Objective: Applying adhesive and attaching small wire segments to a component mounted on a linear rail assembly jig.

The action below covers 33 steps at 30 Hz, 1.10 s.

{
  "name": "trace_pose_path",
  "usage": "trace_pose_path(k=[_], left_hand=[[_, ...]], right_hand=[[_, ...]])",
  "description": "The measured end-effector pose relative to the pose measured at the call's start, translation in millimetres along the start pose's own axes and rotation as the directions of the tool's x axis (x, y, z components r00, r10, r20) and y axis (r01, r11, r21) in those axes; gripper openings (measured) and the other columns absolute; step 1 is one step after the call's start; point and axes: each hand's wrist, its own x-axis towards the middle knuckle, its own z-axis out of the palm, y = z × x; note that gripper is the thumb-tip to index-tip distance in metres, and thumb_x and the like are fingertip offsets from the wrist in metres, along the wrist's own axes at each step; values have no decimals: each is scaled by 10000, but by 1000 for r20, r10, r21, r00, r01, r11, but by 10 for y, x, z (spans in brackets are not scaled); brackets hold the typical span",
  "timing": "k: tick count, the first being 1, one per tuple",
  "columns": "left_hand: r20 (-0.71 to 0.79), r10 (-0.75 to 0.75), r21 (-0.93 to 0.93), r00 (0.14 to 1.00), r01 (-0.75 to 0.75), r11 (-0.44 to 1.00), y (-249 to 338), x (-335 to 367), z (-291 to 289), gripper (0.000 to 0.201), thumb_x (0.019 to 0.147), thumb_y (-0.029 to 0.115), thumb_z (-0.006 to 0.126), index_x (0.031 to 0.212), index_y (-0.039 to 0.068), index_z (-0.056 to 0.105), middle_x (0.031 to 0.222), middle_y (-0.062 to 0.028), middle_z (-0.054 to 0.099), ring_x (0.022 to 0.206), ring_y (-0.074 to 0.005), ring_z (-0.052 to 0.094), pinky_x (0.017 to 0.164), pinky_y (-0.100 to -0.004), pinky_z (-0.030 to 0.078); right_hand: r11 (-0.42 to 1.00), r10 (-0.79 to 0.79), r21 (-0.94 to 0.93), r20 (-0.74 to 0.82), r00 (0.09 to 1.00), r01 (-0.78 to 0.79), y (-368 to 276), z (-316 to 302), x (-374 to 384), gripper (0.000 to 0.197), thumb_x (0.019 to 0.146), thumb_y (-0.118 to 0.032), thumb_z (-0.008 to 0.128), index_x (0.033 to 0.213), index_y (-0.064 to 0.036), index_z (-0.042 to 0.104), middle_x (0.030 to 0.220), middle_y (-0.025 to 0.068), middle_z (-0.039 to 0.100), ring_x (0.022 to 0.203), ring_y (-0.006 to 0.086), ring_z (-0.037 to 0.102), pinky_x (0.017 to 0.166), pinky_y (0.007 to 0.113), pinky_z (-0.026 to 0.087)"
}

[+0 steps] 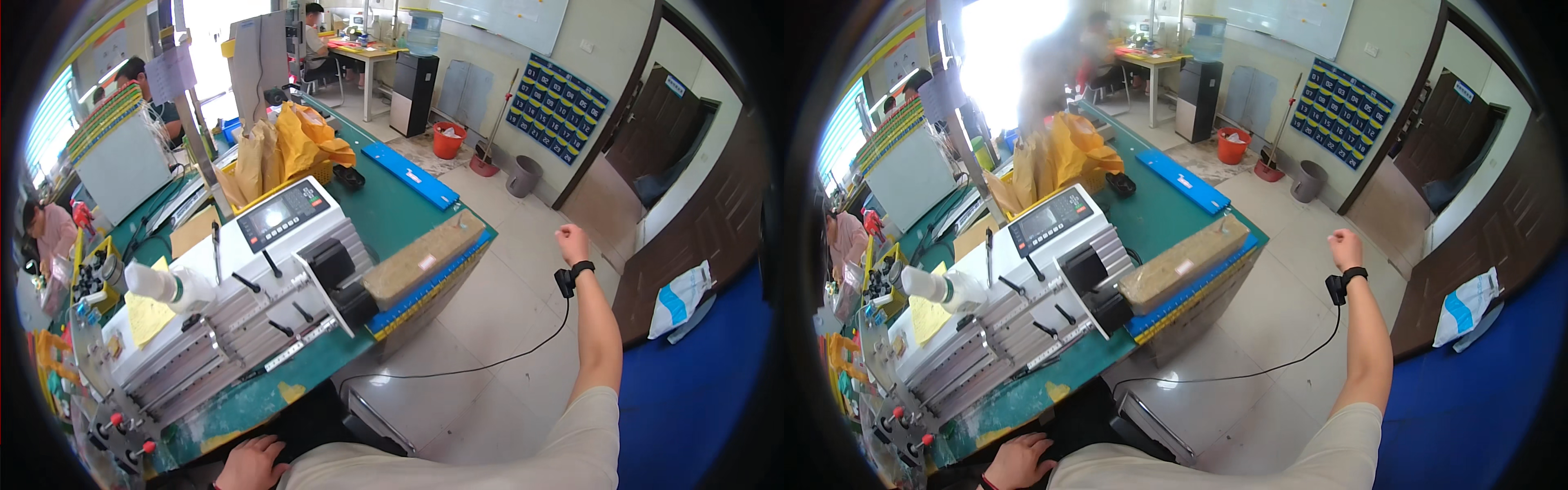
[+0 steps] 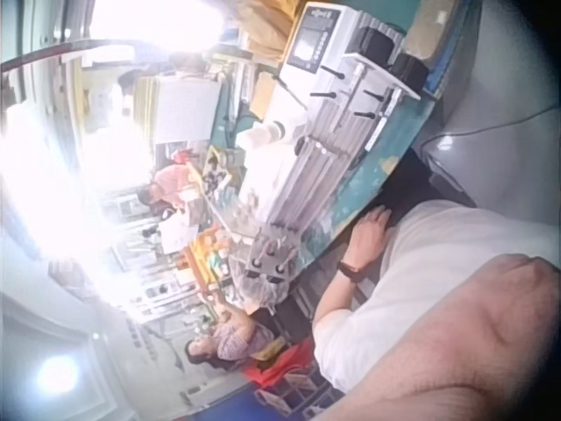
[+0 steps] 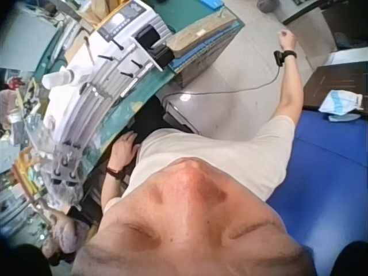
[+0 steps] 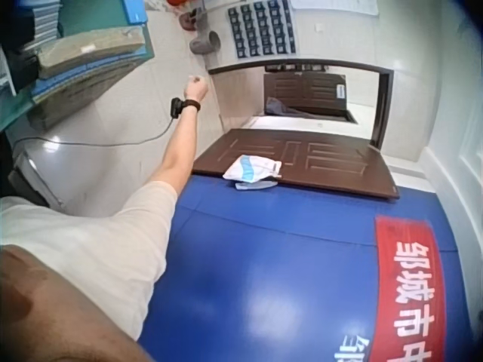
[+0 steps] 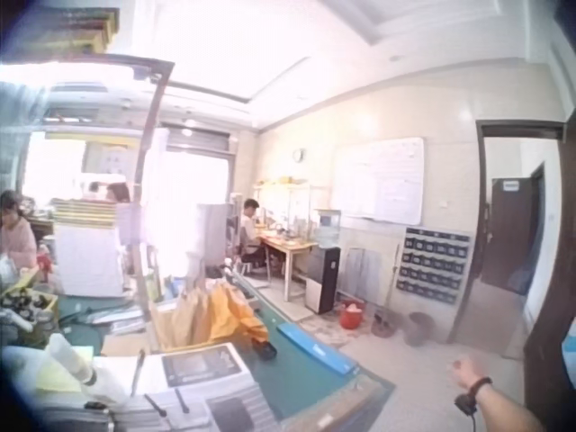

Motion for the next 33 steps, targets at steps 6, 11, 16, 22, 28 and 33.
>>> trace_pose_path(k=[6, 11, 16, 22, 28, 33], left_hand=[[-349, 312, -185, 884, -391, 901, 583, 823, -305, 394, 909, 206, 816, 1233, 11, 705, 1178, -179, 739, 1080, -387, 709, 947, -440, 577], [-609, 174, -132, 774, -316, 940, 699, 1880, 20, 666, 929, 246, 817, 1465, -29, 531, 1459, -276, 572, 1348, -457, 550, 1150, -486, 451], [-634, 161, -79, 756, -270, 960, 778, 2501, 24, 829, 895, 337, 850, 1510, -59, 462, 1527, -314, 497, 1398, -487, 487, 1193, -510, 397], [-663, 62, -133, 746, -198, 971, 917, 2651, 45, 836, 859, 425, 873, 1449, -51, 520, 1384, -291, 623, 1290, -484, 567, 1105, -526, 444], [-709, -54, -223, 703, -150, 963, 843, 2816, 189, 746, 860, 428, 873, 1362, -49, 594, 1279, -282, 676, 1217, -468, 614, 1070, -524, 464], [-734, -65, -231, 676, -159, 960, 820, 2840, 160, 698, 884, 422, 855, 1347, -42, 614, 1275, -284, 680, 1236, -474, 602, 1072, -525, 464]], right_hand=[[876, -477, 108, 328, 815, 470, -576, 17, -655, 522, 830, -215, 842, 1289, -18, 690, 1183, 207, 768, 1130, 375, 729, 989, 448, 578], [819, -571, 222, 396, 719, 529, -1409, 255, -928, 865, 769, -89, 880, 1536, -83, 482, 1329, 229, 704, 1278, 405, 655, 1083, 452, 535], [783, -610, 257, 494, 620, 566, -1611, 490, -828, 968, 694, 68, 800, 1570, -97, 424, 1441, 248, 611, 1325, 436, 606, 1115, 461, 514], [812, -537, 240, 665, 520, 531, -1783, 629, -743, 881, 742, 55, 753, 1558, -79, 448, 1383, 275, 649, 1321, 443, 607, 1094, 451, 516], [789, -594, 231, 523, 611, 569, -1620, 846, -676, 836, 779, -1, 762, 1554, -102, 467, 1364, 254, 666, 1302, 439, 617, 1082, 464, 523], [795, -585, 266, 573, 574, 545, -1673, 625, -709, 950, 749, -181, 864, 1599, -135, 442, 1391, 241, 667, 1284, 418, 639, 1081, 452, 522]])
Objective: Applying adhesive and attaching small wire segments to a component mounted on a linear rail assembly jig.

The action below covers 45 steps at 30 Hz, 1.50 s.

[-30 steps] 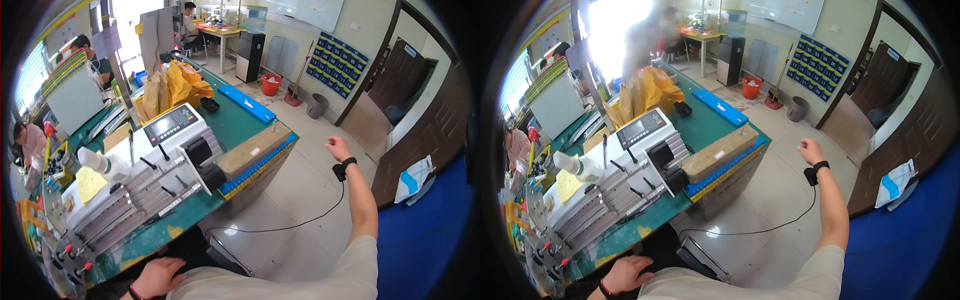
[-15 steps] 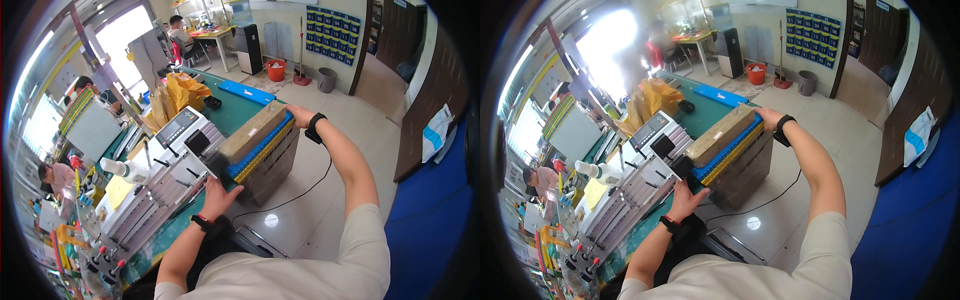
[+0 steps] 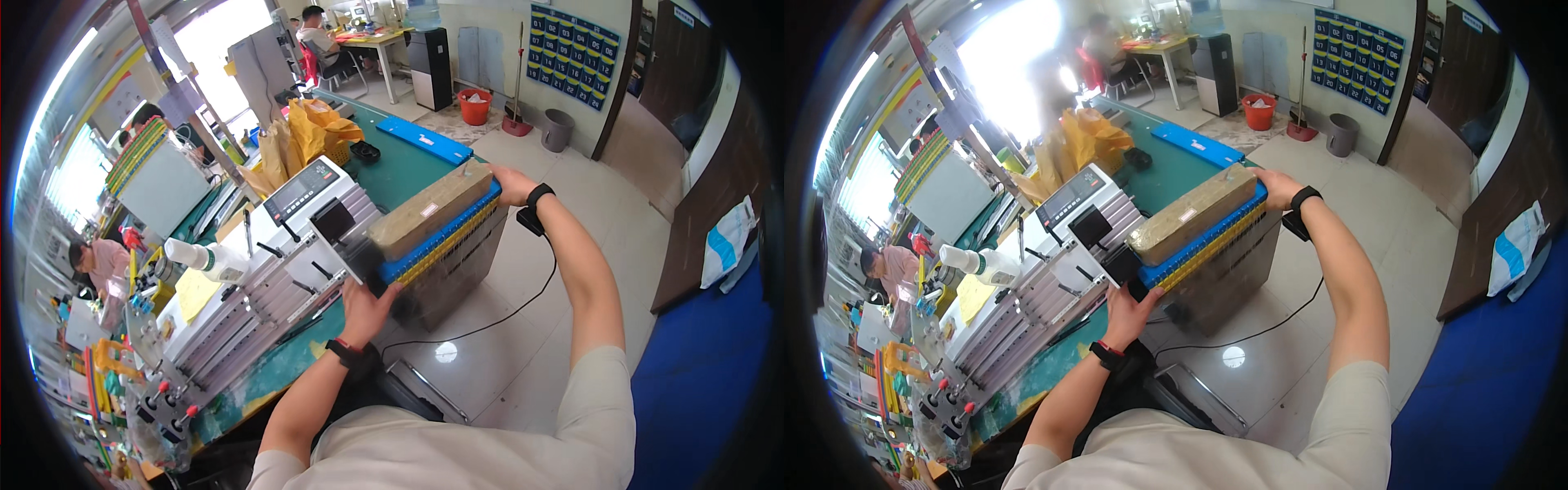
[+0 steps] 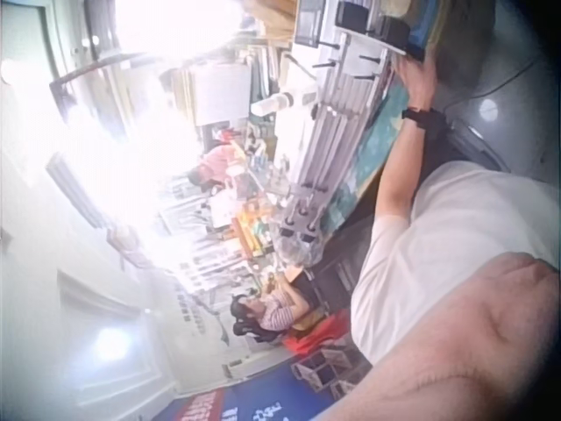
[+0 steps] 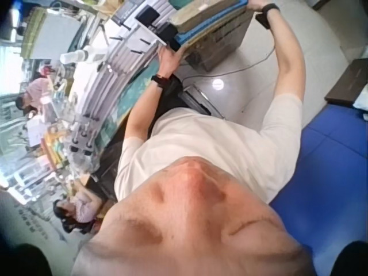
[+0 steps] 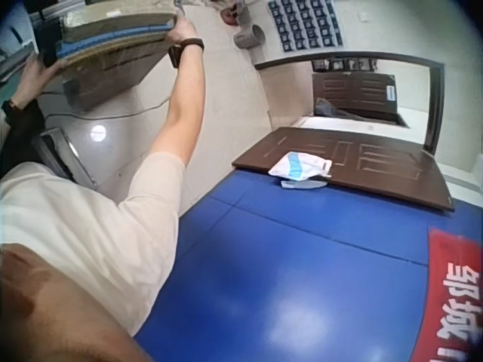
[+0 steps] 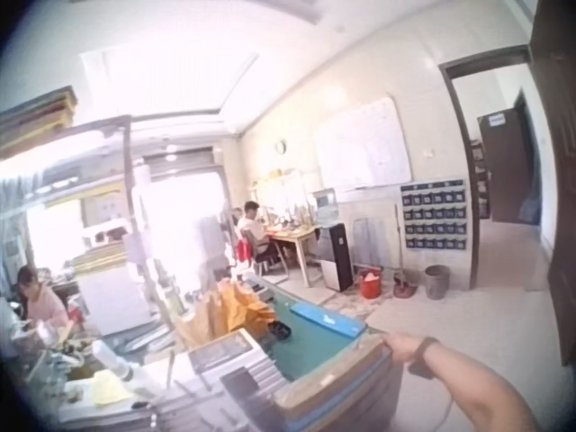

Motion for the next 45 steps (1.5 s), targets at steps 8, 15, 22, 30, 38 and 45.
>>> trace_pose_path(k=[8, 15, 22, 30, 38, 45], left_hand=[[106, -115, 33, 988, 112, 993, -107, 11, 94, 526, 1078, 424, 595, 1404, 12, 616, 1370, -238, 646, 1304, -468, 539, 1131, -526, 387], [-27, -120, -50, 992, 119, 992, -37, 46, 158, 568, 1018, 474, 684, 1344, 10, 645, 1358, -244, 651, 1281, -475, 554, 1111, -526, 406], [-31, -80, -166, 996, 74, 983, -41, 50, 155, 682, 848, 458, 885, 1299, -1, 660, 1221, -239, 713, 1165, -447, 651, 1040, -497, 495], [-122, -89, -231, 989, 59, 971, 152, 50, 87, 634, 794, 268, 964, 1273, -27, 671, 1177, -202, 744, 1038, -340, 717, 937, -418, 558], [-92, -213, -286, 973, 179, 941, 233, 59, 63, 677, 770, 338, 981, 1248, -41, 686, 1163, -205, 756, 1038, -330, 731, 928, -421, 569], [-131, -78, -199, 988, 50, 979, 143, -5, 75, 767, 804, 422, 938, 1333, -43, 635, 1272, -251, 716, 1183, -410, 689, 1025, -473, 530]], right_hand=[[877, -48, 476, -55, 997, 68, 159, 62, -102, 626, 1003, -492, 732, 1492, -112, 647, 1712, 187, 406, 1509, 289, 482, 1203, 399, 404], [872, 24, 490, -53, 998, 5, 212, 126, -76, 570, 937, -436, 798, 1369, -75, 708, 1697, 180, 433, 1482, 297, 510, 1202, 381, 408], [991, -92, 104, 45, 995, 87, 175, -49, 24, 926, 686, -165, 902, 1531, -103, 527, 1595, 166, 483, 1440, 360, 507, 1199, 406, 441], [983, -159, -97, -52, 986, 154, 165, -45, 89, 849, 697, -116, 898, 1472, -67, 554, 1310, 207, 696, 1244, 412, 653, 1077, 450, 538], [995, -102, -20, -59, 993, 101, 59, -107, -27, 782, 719, -87, 865, 1448, -69, 583, 1311, 231, 699, 1248, 421, 649, 1060, 453, 537], [921, -13, 308, -589, 808, 239, 36, 477, -537, 271, 848, -76, 729, 1095, -15, 635, 1305, 221, 701, 1201, 370, 693, 1022, 428, 546]])
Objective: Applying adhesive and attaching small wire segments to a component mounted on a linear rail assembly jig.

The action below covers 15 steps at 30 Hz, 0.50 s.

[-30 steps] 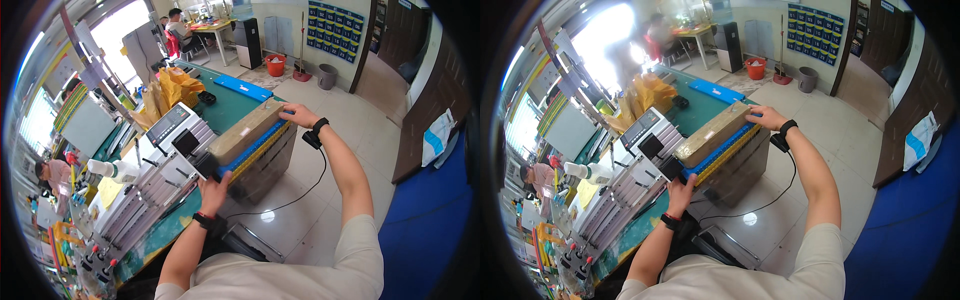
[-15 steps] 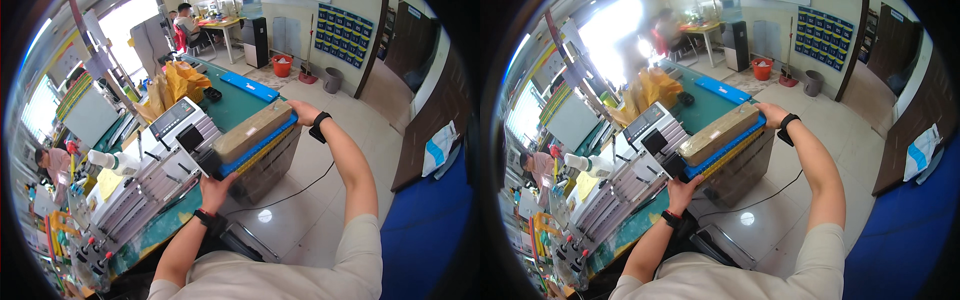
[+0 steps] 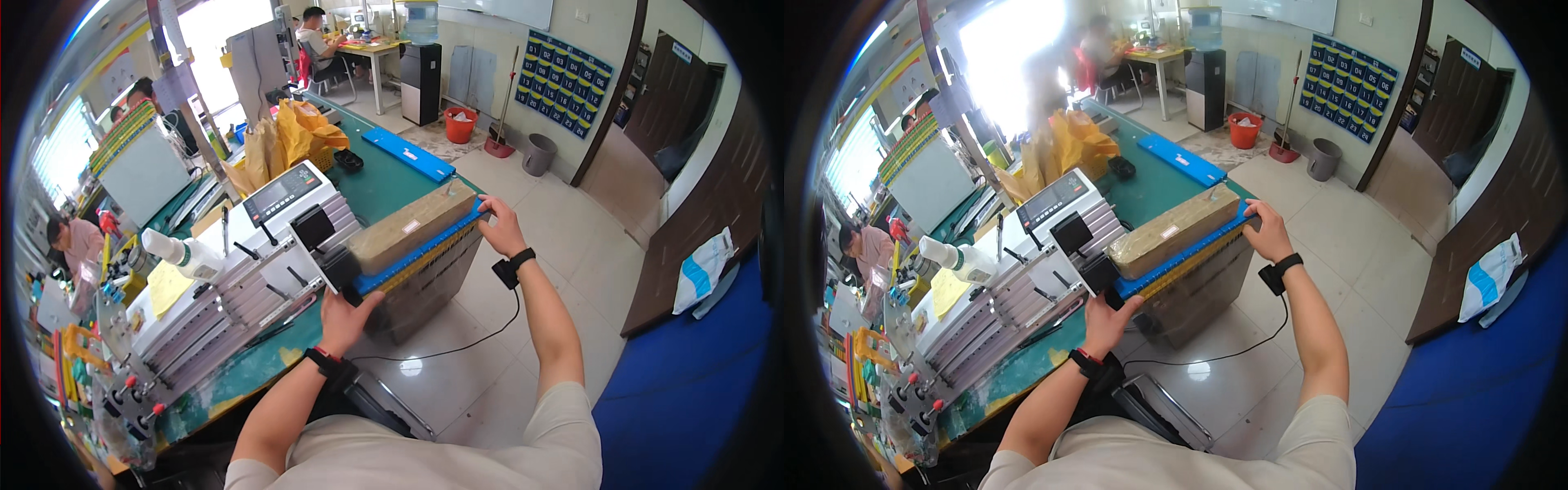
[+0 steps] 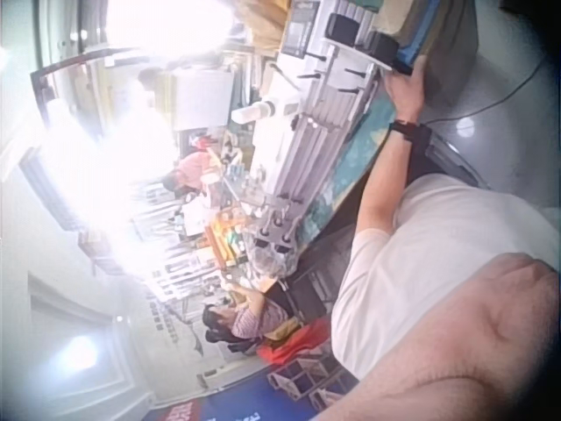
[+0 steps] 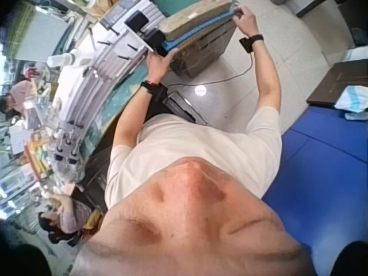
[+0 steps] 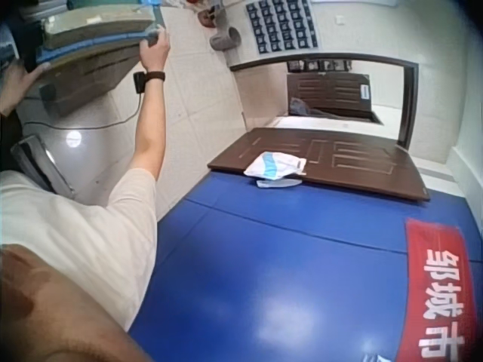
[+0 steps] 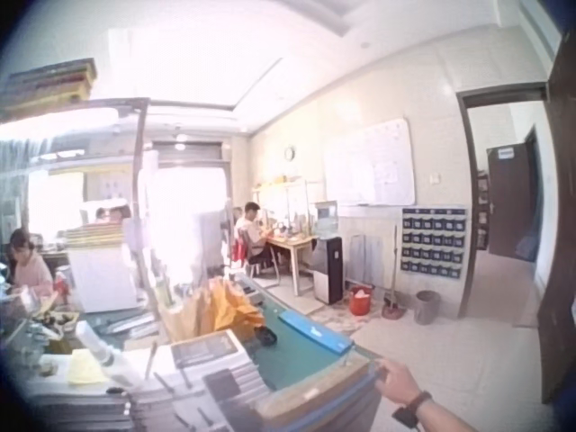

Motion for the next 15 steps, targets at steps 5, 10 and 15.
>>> trace_pose_path(k=[5, 10, 15], left_hand=[[111, -20, 129, 994, 5, 992, -17, -22, -40, 861, 805, 435, 918, 1429, -37, 557, 1336, -277, 671, 1242, -460, 642, 1050, -497, 513], [125, 24, 187, 992, -47, 981, -11, -5, -1, 870, 801, 440, 914, 1432, -33, 547, 1319, -276, 675, 1225, -472, 644, 1037, -501, 517], [138, 39, 189, 990, -65, 980, -27, -3, -11, 815, 807, 442, 906, 1379, -40, 581, 1234, -276, 705, 1165, -485, 658, 1002, -506, 524]], right_hand=[[997, -35, -66, -155, 987, 25, -159, 108, -146, 206, 845, -78, 776, 1003, -20, 658, 1311, 208, 694, 1217, 381, 678, 1051, 421, 535], [950, -226, -251, -139, 964, 186, -174, 133, -170, 115, 844, -47, 782, 882, -19, 677, 1278, 170, 689, 1221, 374, 668, 1032, 449, 543], [947, -230, -255, -111, 967, 196, -209, 134, -135, 93, 856, -21, 765, 881, -16, 676, 1246, 137, 706, 1212, 358, 675, 1027, 458, 547]])
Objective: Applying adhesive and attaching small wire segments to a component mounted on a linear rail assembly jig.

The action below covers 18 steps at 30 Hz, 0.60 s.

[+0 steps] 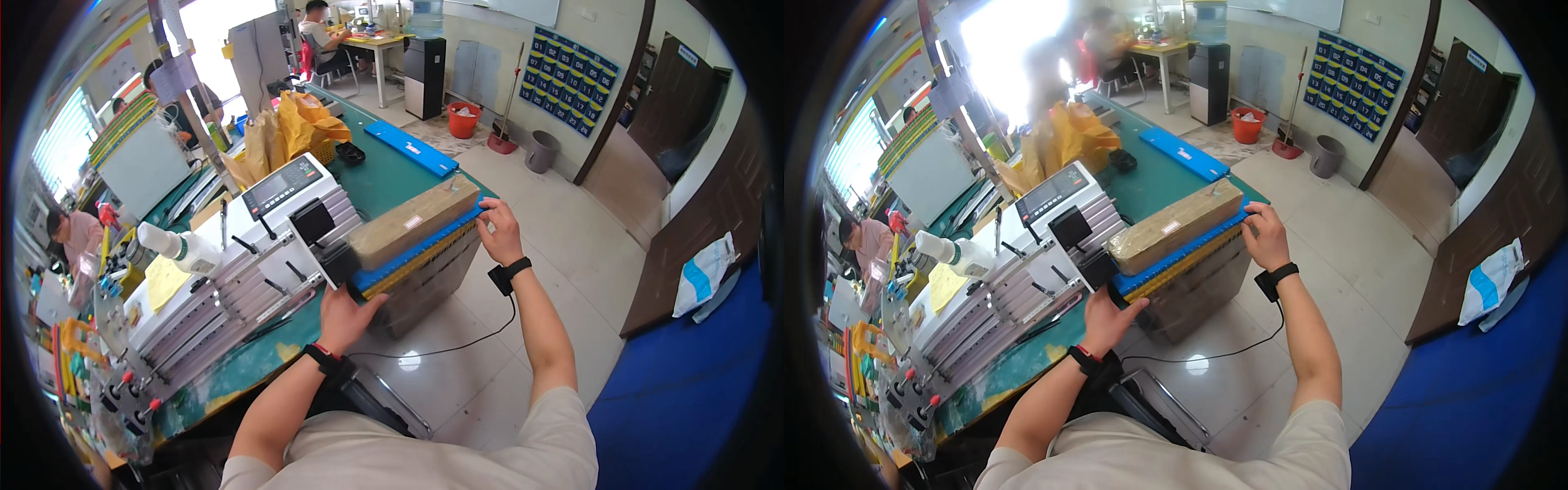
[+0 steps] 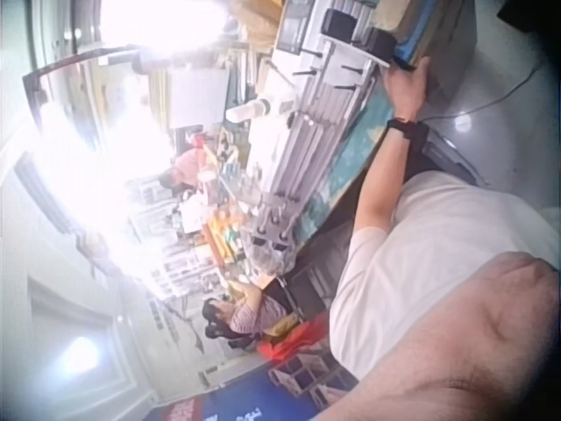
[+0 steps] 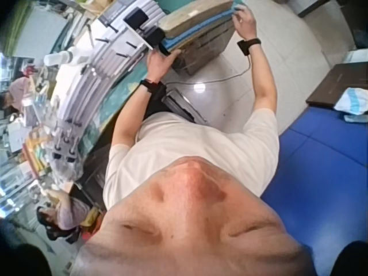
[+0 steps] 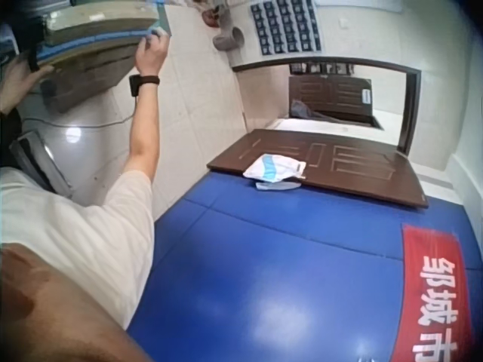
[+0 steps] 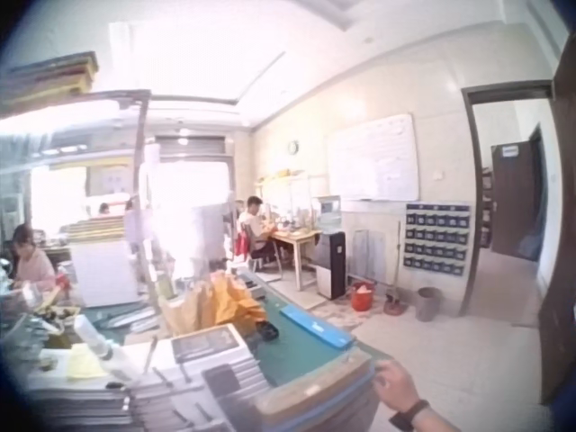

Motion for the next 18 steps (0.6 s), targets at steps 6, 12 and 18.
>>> trace_pose_path(k=[6, 12, 18], left_hand=[[5, 31, 48, 1000, -31, 998, -33, -16, 56, 729, 858, 411, 868, 1343, -55, 587, 1159, -289, 714, 1100, -501, 664, 947, -534, 530], [2, 35, 69, 999, -35, 997, 18, -33, 5, 757, 871, 412, 861, 1370, -69, 555, 1133, -303, 704, 1080, -518, 658, 944, -541, 528], [-12, 15, 100, 1000, -13, 995, 108, -40, 27, 695, 885, 419, 850, 1283, -97, 608, 1140, -317, 705, 1101, -514, 646, 964, -543, 523]], right_hand=[[988, 121, 88, 67, 990, -127, 56, -31, 47, 73, 882, -29, 751, 886, -11, 681, 1175, 119, 743, 1190, 343, 691, 1035, 459, 543], [981, 149, 114, 65, 987, -155, 4, -15, 41, 80, 894, -49, 745, 871, -6, 681, 1147, 113, 754, 1183, 337, 699, 1056, 454, 529], [968, 202, 132, 99, 974, -214, 50, -22, 79, 80, 892, -52, 749, 872, -2, 690, 1115, 136, 755, 1162, 339, 703, 1046, 431, 534]])
